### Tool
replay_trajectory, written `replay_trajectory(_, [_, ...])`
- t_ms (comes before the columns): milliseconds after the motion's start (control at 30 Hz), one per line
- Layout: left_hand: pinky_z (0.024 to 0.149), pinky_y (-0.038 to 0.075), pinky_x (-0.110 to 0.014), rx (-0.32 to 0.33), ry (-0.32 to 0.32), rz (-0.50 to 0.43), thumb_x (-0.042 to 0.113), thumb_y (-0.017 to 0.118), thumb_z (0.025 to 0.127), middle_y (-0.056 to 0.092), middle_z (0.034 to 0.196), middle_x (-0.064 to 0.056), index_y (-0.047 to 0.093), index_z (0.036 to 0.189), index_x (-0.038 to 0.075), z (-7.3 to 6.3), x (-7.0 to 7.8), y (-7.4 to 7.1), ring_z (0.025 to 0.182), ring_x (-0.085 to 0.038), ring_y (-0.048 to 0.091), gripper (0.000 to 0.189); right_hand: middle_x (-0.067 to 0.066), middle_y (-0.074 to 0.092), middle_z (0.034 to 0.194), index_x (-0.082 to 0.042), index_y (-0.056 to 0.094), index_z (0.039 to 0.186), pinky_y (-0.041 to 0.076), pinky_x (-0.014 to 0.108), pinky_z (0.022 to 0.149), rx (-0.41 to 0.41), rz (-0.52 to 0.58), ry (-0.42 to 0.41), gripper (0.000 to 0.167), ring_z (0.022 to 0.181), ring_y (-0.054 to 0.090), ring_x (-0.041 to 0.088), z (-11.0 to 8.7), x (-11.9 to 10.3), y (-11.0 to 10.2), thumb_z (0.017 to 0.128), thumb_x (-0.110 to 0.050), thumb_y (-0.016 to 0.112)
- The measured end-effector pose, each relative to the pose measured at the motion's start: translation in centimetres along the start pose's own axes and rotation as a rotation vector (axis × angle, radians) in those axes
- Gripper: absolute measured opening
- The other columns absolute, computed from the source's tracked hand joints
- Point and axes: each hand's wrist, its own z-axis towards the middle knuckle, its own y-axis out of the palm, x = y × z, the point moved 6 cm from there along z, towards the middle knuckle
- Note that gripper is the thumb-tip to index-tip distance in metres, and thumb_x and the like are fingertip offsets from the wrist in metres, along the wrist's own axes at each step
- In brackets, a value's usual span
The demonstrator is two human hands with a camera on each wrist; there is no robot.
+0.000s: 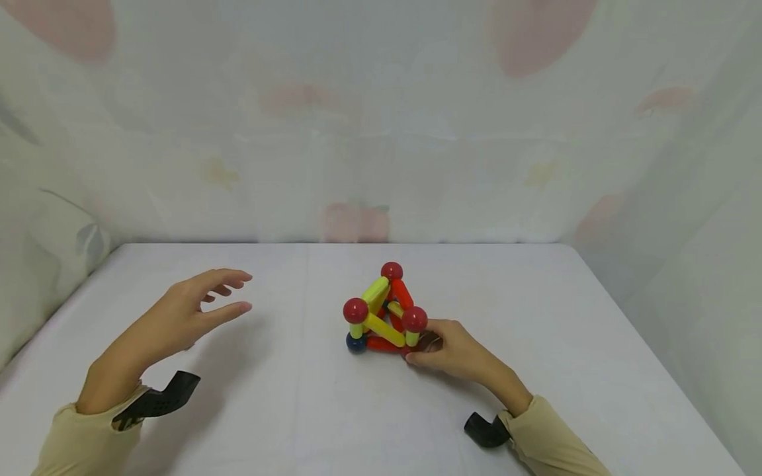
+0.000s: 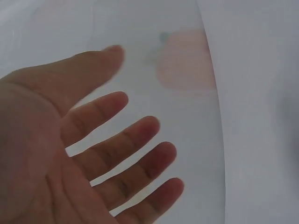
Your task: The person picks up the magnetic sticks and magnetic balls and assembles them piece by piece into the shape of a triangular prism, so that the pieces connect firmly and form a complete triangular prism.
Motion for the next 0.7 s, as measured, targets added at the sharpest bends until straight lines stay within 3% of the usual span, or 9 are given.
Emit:
replay_trajectory(67, [0.056, 0.053, -0.028, -0.054, -0.050, -0.024, 0.037, 0.068, 0.093, 0.060, 0.130, -0.010, 0.053, 0.136, 0.022, -0.1, -0.8, -0.1, 0.115, -0.036, 0.054, 0.048, -0.001, 0.070, 0.095, -0.012, 0.069, 0.112, 0.053, 0.022, 0.076, 0.000, 0.000, 0.007, 0.030, 0.087, 0.063, 0.012, 0.0, 0.0, -0.1, 0.086, -0.024, 0.077])
replay_trajectory(133, [0.056, 0.053, -0.028, -0.076, -0.058, -0.018, 0.037, 0.070, 0.092, 0.060, 0.129, -0.011, 0.053, 0.136, 0.023, -0.2, -1.4, -0.2, 0.115, -0.037, 0.054, 0.049, -0.002, 0.070, 0.094, -0.012, 0.069, 0.111, 0.054, 0.022, 0.076, -0.001, -0.002, 0.008, 0.028, 0.087, 0.063, 0.012, 0.0, 0.0, -0.1, 0.086, -0.024, 0.077])
replay_trajectory(267, [0.084, 0.046, -0.021, -0.075, -0.013, 0.064, 0.036, 0.076, 0.088, 0.064, 0.124, -0.006, 0.057, 0.132, 0.024, -0.1, -2.4, -0.6, 0.109, -0.013, 0.055, 0.050, -0.001, 0.070, 0.095, -0.011, 0.069, 0.111, 0.054, 0.022, 0.076, -0.001, -0.002, 0.008, 0.029, 0.087, 0.063, 0.011, -0.1, -0.1, -0.2, 0.086, -0.024, 0.077])
replay_trajectory(400, [0.086, 0.044, -0.023, -0.114, -0.009, 0.081, 0.037, 0.078, 0.084, 0.064, 0.124, -0.006, 0.059, 0.131, 0.023, -0.3, -3.8, -0.5, 0.104, -0.001, 0.053, 0.053, 0.001, 0.070, 0.095, -0.010, 0.069, 0.111, 0.053, 0.022, 0.076, -0.003, 0.001, 0.004, 0.030, 0.087, 0.063, 0.012, -0.1, -0.1, -0.3, 0.086, -0.024, 0.078])
replay_trajectory(567, [0.087, 0.045, -0.027, -0.154, -0.026, 0.077, 0.035, 0.079, 0.084, 0.063, 0.127, -0.005, 0.060, 0.130, 0.021, -0.4, -5.6, -0.3, 0.106, -0.008, 0.055, 0.052, 0.001, 0.070, 0.095, -0.010, 0.069, 0.111, 0.053, 0.022, 0.076, -0.005, 0.008, 0.009, 0.030, 0.087, 0.063, 0.012, -0.1, -0.1, -0.3, 0.086, -0.025, 0.078])
replay_trajectory(700, [0.082, 0.046, -0.032, -0.216, -0.083, 0.065, 0.030, 0.079, 0.084, 0.057, 0.133, -0.012, 0.058, 0.132, 0.020, -0.6, -7.1, -0.1, 0.101, -0.014, 0.060, 0.054, 0.001, 0.070, 0.095, -0.010, 0.069, 0.111, 0.053, 0.022, 0.076, -0.005, 0.009, 0.018, 0.030, 0.087, 0.063, 0.012, -0.1, -0.1, -0.3, 0.086, -0.025, 0.078])
